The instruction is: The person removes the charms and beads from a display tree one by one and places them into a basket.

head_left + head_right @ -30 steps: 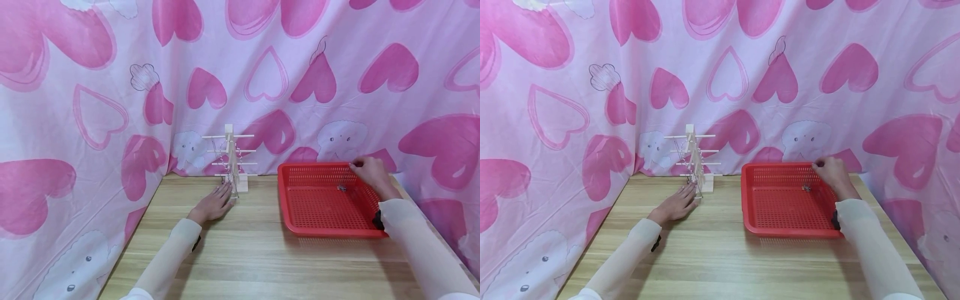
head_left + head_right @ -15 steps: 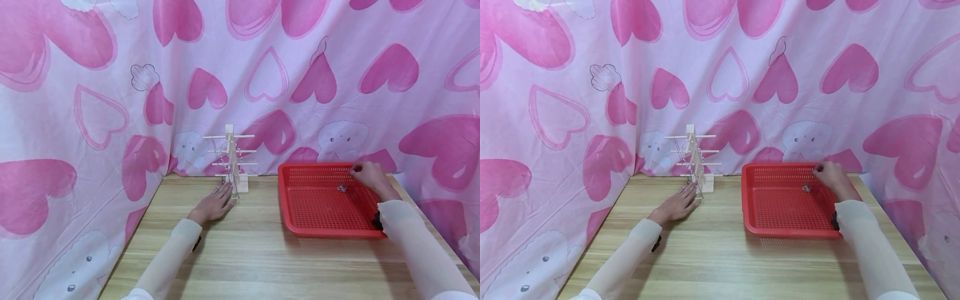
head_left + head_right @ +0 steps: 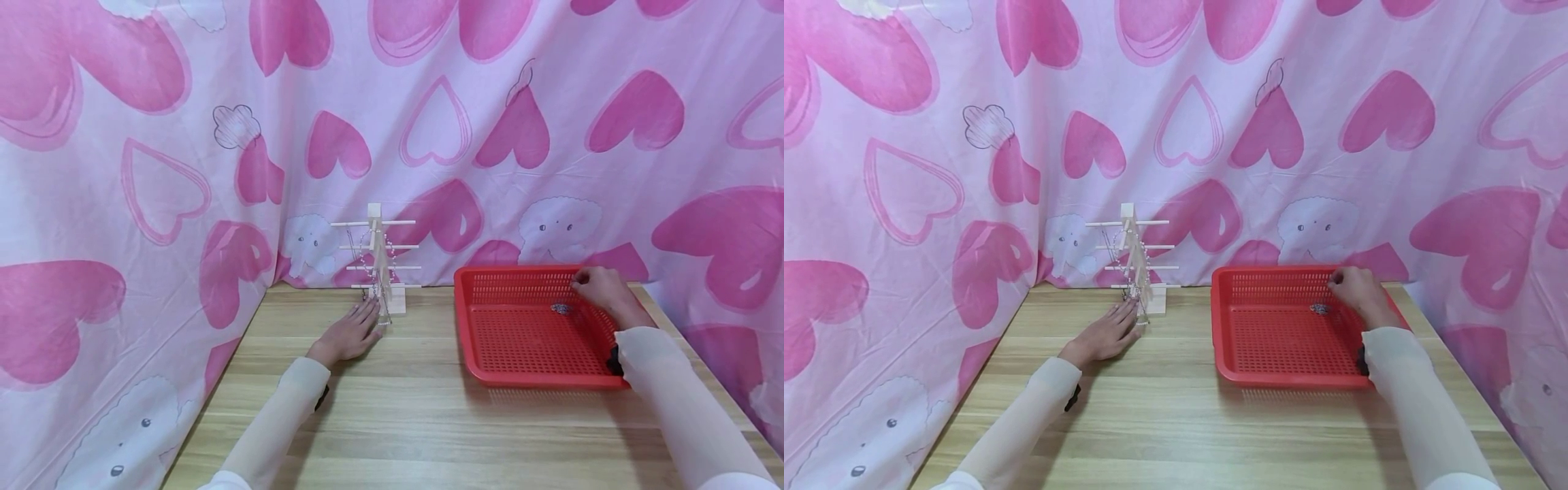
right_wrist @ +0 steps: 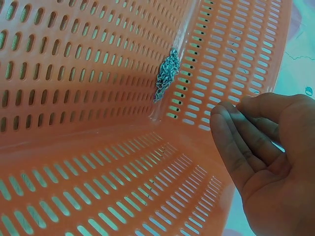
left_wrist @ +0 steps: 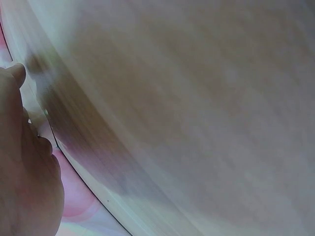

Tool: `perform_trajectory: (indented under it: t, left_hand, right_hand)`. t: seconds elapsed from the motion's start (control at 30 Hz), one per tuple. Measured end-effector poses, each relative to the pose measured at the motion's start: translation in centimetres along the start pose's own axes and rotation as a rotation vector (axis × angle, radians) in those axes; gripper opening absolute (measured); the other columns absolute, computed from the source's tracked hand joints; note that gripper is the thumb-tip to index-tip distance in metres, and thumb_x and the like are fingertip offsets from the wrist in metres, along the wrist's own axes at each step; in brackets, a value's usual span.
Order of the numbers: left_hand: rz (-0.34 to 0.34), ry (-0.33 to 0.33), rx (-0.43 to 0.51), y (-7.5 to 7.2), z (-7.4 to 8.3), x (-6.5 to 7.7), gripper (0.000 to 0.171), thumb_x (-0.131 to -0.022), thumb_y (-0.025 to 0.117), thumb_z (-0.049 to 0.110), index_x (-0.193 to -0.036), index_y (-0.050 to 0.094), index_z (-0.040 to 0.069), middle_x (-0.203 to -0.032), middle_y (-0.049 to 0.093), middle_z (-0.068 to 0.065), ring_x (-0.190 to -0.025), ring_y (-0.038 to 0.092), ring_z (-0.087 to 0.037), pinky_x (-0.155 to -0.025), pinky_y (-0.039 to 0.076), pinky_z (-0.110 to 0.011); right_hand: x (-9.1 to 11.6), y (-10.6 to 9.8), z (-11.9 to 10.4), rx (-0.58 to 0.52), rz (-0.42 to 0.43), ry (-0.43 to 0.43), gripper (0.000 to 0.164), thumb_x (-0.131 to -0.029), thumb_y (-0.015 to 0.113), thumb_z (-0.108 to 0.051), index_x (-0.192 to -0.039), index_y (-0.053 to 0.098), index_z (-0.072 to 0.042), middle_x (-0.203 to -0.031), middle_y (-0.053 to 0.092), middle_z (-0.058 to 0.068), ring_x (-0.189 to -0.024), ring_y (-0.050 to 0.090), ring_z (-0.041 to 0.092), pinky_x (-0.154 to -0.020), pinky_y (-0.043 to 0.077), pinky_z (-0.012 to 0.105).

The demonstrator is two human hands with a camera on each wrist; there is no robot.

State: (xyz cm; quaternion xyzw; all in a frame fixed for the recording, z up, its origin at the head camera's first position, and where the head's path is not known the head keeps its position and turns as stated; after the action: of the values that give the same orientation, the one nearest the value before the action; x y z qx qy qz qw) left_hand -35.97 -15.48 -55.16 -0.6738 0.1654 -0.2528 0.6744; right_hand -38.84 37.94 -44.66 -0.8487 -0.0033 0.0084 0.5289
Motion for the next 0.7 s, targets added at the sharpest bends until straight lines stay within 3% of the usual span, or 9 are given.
perform_trajectory:
  t: [0.3, 0.7]
  left_hand:
    - [0.008, 0.004, 0.03, -0.4, 0.3, 0.3, 0.074, -0.115, 0.029, 0.048, -0.17, 0.009, 0.002, -0.18, 0.006, -0.016, -0.168, 0.006, -0.033, -0.138, 0.011, -0.045]
    - [0.002, -0.005, 0.02, 0.0, -0.1, 0.1, 0.077, -0.115, 0.021, 0.056, -0.171, 0.006, 0.006, -0.18, 0.002, -0.012, -0.168, 0.003, -0.03, -0.138, 0.01, -0.044]
  right_hand:
    - [0.0, 0.0, -0.3, 0.015, 0.013, -0.018, 0.029, -0.102, 0.062, -0.012, -0.117, 0.07, 0.012, -0.11, 0.07, 0.034, -0.093, 0.062, 0.043, -0.087, 0.057, 0.064]
    - [-0.1, -0.5, -1.1, 0.002, 0.035, -0.034, 0.031, -0.102, 0.061, -0.015, -0.118, 0.073, 0.009, -0.104, 0.07, 0.028, -0.091, 0.06, 0.039, -0.076, 0.055, 0.047]
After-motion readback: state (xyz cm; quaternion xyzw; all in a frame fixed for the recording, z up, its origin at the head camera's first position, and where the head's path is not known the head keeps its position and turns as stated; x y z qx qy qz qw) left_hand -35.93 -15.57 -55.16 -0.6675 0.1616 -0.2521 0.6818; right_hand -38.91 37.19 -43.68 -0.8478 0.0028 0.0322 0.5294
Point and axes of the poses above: each hand's wrist, its own x-axis away from the middle knuckle, its own y-axis out of the palm, z = x × y, the point moved 7 cm from there along -x, towards the middle knuckle
